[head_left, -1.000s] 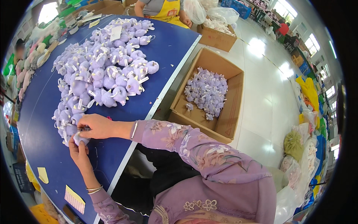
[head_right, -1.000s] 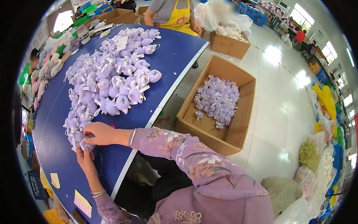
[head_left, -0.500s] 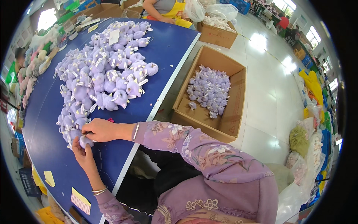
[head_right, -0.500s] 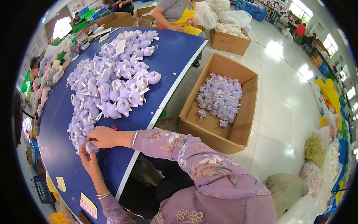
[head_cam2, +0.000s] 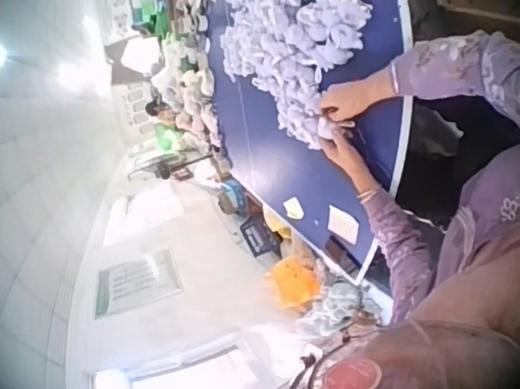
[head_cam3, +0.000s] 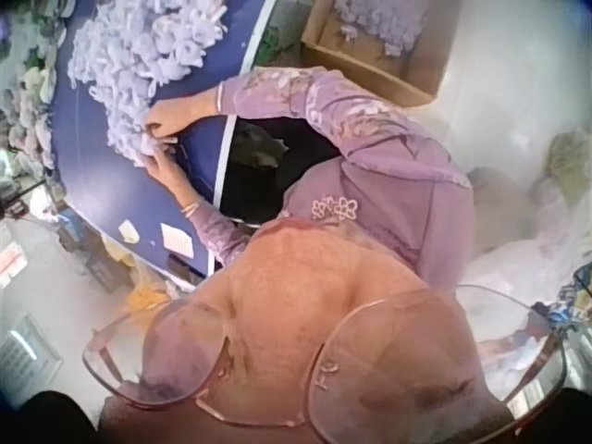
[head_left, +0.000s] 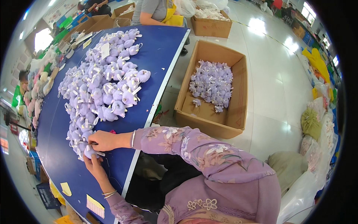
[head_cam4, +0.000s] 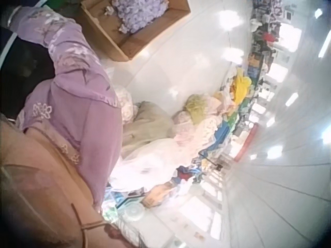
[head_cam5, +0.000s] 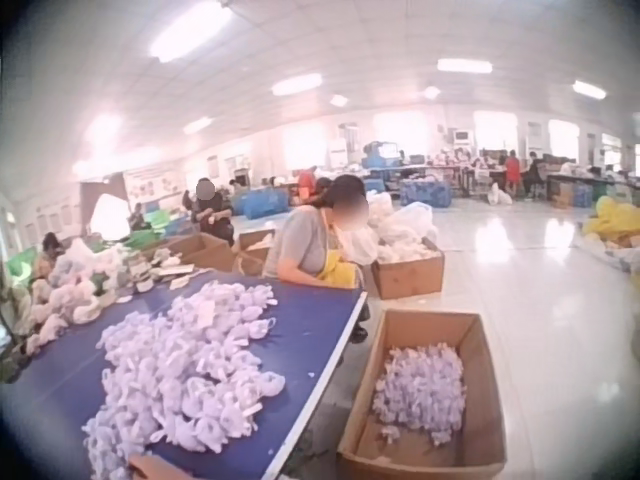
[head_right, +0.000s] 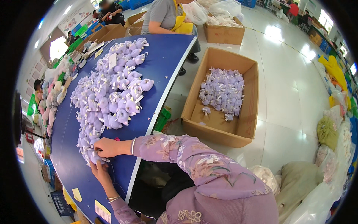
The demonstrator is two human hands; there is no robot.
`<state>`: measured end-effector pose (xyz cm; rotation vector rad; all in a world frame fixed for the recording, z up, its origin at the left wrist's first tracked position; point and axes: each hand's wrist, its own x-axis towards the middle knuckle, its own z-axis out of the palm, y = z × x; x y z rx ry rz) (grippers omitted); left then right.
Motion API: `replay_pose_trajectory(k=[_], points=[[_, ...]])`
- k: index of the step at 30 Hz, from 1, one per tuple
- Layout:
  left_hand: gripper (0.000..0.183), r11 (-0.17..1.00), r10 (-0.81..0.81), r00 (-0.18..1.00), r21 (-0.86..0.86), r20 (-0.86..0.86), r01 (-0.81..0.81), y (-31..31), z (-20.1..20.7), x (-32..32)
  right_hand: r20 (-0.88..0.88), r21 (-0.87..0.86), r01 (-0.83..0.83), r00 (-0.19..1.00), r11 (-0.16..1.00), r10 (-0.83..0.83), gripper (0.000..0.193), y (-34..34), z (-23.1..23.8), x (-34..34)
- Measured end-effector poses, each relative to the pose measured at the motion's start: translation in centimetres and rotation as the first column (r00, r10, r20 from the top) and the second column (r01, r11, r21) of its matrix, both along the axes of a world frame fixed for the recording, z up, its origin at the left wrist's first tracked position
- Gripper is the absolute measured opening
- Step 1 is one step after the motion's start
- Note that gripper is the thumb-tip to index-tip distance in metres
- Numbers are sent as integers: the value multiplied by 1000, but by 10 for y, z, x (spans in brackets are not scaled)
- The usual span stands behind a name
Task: The person trims loose threads and excess fabric from small purple plush toys using scissors. They handle the toys one at a time, cutting and then placing them into a cardboard box.
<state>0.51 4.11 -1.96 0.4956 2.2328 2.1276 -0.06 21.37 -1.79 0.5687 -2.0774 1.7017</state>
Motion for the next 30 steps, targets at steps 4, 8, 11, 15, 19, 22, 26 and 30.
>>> replay_pose_trajectory(k=[4,8,11,15,19,22,26,30], points=[[41,997,77,997,21,3,-77,-7,-15,-10,3,-52,33,999,998,-33,20,-2,-6,-4],[45,992,57,996,105,68,-64,-11,-18,-13,201,-217,-43,976,975,88,20,3,0,-2],[48,969,41,993,238,107,-66,-3,-9,-7,189,-232,-68,975,970,113,20,6,1,-9],[46,909,52,994,408,97,-88,1,-9,-16,192,-133,-17,980,991,43,23,11,4,-12],[48,869,-21,989,492,148,-55,-1,0,-6,381,-378,-73,896,923,227,19,10,20,0],[50,789,-151,978,614,146,30,-6,2,-1,432,-636,-71,792,768,431,22,17,24,3],[47,841,-112,978,542,178,-3,-12,9,3,406,-474,-146,839,868,363,26,19,31,10],[41,850,-109,983,527,149,14,-4,13,5,152,-147,-134,976,980,157,26,-3,14,11]])
